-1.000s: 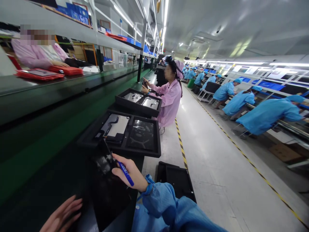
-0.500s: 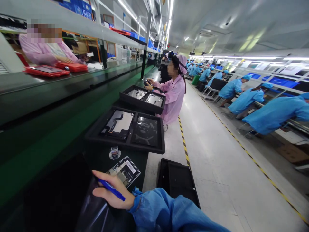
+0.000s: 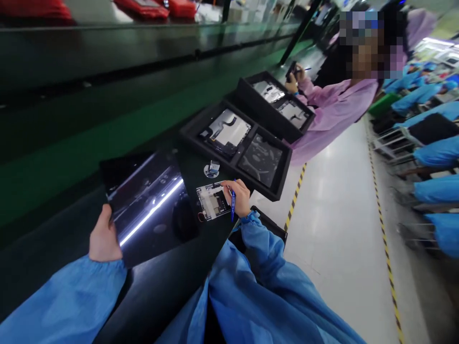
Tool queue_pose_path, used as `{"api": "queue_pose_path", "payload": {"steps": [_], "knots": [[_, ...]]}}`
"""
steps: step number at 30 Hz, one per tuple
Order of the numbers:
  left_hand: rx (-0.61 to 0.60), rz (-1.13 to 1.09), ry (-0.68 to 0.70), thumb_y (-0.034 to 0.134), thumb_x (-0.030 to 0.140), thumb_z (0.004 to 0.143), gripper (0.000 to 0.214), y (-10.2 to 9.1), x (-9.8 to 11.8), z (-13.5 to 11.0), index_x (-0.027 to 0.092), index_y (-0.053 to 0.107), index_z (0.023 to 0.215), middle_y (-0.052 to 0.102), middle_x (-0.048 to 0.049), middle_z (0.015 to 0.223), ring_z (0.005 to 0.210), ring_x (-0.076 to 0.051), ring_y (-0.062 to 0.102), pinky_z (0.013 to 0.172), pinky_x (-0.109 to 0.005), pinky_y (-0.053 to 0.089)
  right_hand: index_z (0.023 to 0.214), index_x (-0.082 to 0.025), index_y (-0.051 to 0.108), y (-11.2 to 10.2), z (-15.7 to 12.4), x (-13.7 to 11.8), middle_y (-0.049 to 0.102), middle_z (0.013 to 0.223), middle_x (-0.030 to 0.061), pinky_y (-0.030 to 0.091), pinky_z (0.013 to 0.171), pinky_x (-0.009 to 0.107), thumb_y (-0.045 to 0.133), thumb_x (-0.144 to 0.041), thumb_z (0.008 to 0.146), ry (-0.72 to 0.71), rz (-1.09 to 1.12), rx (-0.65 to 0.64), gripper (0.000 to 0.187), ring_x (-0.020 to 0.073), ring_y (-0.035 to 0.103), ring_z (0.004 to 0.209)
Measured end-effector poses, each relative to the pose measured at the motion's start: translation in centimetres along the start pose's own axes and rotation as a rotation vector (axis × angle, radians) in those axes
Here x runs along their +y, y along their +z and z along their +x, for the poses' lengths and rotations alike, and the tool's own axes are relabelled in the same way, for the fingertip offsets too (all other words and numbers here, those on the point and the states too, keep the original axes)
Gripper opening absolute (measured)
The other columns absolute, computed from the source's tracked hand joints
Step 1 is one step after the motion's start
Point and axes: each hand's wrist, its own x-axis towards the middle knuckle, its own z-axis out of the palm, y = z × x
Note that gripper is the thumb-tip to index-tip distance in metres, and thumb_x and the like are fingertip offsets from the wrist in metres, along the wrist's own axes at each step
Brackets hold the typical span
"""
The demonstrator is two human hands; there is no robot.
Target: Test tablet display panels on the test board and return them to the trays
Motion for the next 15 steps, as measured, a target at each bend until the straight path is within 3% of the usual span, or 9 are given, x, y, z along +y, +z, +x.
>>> {"api": "queue_pose_path", "payload": {"steps": [3, 7, 12, 15], "knots": [[0.136, -0.005, -0.132, 0.051, 0.004, 0.094, 0.051, 1.8, 1.9, 0.1, 0.007, 0.049, 0.145, 0.049, -0.0052, 0.149, 0.143, -0.021, 0.037, 0.121, -0.028, 0.02, 0.093, -0.02, 0.069, 0.2, 0.2, -0.4, 0.072, 0.087, 0.0002, 0.051, 0.073, 0.025, 0.052, -0.015, 0.097, -0.081, -0.027, -0.044, 0.019, 0.0145, 0.059, 0.078], [0.106, -0.212, -0.293, 0.038, 0.009, 0.102, 0.043, 2.9, 5.0, -1.2, 0.002, 0.05, 0.142, 0.06, -0.0078, 0.137, 0.124, -0.018, 0.059, 0.115, -0.028, 0.032, 0.094, -0.02, 0.067, 0.3, 0.5, -0.7, 0.073, 0.092, -0.0003, 0.051, 0.073, 0.025, 0.051, -0.016, 0.099, -0.117, -0.059, -0.086, 0.018, 0.0141, 0.059, 0.08], [0.215, -0.139, -0.293, 0.045, -0.007, 0.092, 0.045, 2.7, 6.2, -1.7, 0.003, 0.059, 0.134, 0.066, -0.001, 0.13, 0.142, -0.016, 0.035, 0.116, -0.019, 0.022, 0.097, -0.019, 0.067, 0.4, 0.4, -0.6, 0.073, 0.097, 0.0, 0.052, 0.076, 0.026, 0.05, -0.018, 0.101, -0.143, -0.073, -0.136, 0.017, 0.0144, 0.06, 0.083], [0.133, -0.394, -0.382, 0.045, 0.01, 0.101, 0.033, 2.8, 5.6, -1.4, 0.003, 0.062, 0.128, 0.076, 0.0008, 0.095, 0.138, -0.016, 0.042, 0.114, -0.022, 0.03, 0.097, -0.019, 0.066, 0.5, 0.3, -0.5, 0.073, 0.097, 0.0, 0.052, 0.076, 0.025, 0.05, -0.017, 0.101, -0.159, -0.09, -0.144, 0.016, 0.0141, 0.06, 0.083]]}}
